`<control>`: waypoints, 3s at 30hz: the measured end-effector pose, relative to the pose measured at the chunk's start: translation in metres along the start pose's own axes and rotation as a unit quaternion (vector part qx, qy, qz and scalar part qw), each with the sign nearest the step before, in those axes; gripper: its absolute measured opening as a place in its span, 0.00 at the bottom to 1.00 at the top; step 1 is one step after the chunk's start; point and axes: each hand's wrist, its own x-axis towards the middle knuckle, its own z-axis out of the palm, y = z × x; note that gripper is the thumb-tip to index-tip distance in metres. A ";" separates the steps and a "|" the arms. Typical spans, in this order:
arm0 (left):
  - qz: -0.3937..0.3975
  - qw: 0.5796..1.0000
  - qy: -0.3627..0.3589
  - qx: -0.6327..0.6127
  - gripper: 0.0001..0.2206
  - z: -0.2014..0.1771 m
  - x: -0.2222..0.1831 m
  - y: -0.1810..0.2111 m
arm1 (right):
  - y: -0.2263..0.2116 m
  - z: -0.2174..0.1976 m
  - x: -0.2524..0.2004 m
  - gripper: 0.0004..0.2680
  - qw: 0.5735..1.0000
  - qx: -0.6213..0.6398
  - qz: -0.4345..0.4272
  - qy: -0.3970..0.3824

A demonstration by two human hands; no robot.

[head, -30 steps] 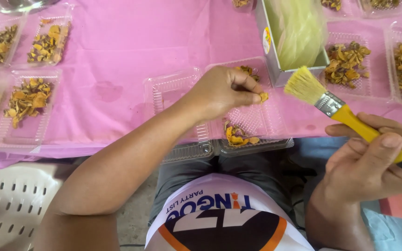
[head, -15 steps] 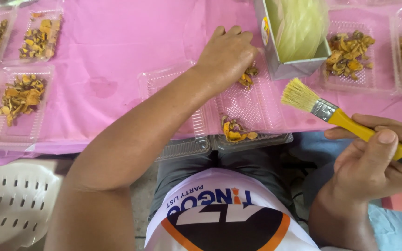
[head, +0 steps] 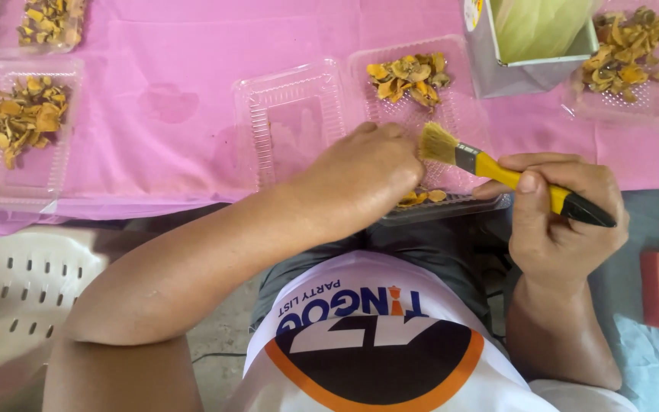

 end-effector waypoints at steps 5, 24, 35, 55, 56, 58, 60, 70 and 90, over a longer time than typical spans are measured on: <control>-0.003 0.999 -0.001 -0.049 0.09 0.020 0.023 -0.002 | 0.002 -0.003 0.001 0.08 0.999 -0.049 0.002 -0.006; -0.032 0.999 0.028 0.012 0.09 0.031 0.029 -0.002 | 0.002 -0.006 0.001 0.07 1.000 0.007 0.001 0.008; -0.118 0.985 -0.077 -0.096 0.13 0.000 0.020 0.003 | -0.001 -0.015 0.003 0.10 0.998 0.004 0.009 0.057; -0.094 0.952 0.076 -0.281 0.30 -0.028 0.006 0.006 | -0.019 -0.012 -0.005 0.11 0.992 0.038 -0.003 0.117; -0.112 0.942 0.083 -0.304 0.28 -0.034 0.006 0.009 | -0.027 -0.009 -0.004 0.12 0.997 -0.008 0.015 0.079; -0.115 0.937 0.089 -0.318 0.31 -0.030 0.011 0.005 | -0.017 -0.013 0.001 0.10 0.996 0.004 -0.007 0.093; -0.120 0.931 0.099 -0.330 0.34 -0.031 0.012 -0.001 | -0.005 -0.016 0.003 0.08 0.994 0.021 -0.033 0.106; -0.050 0.925 0.142 -0.348 0.38 -0.027 0.010 -0.022 | 0.019 -0.027 -0.001 0.07 0.956 0.173 0.158 0.176; -0.057 0.970 0.223 0.073 0.12 0.002 0.119 -0.084 | 0.030 -0.050 -0.011 0.12 0.975 0.056 0.090 0.195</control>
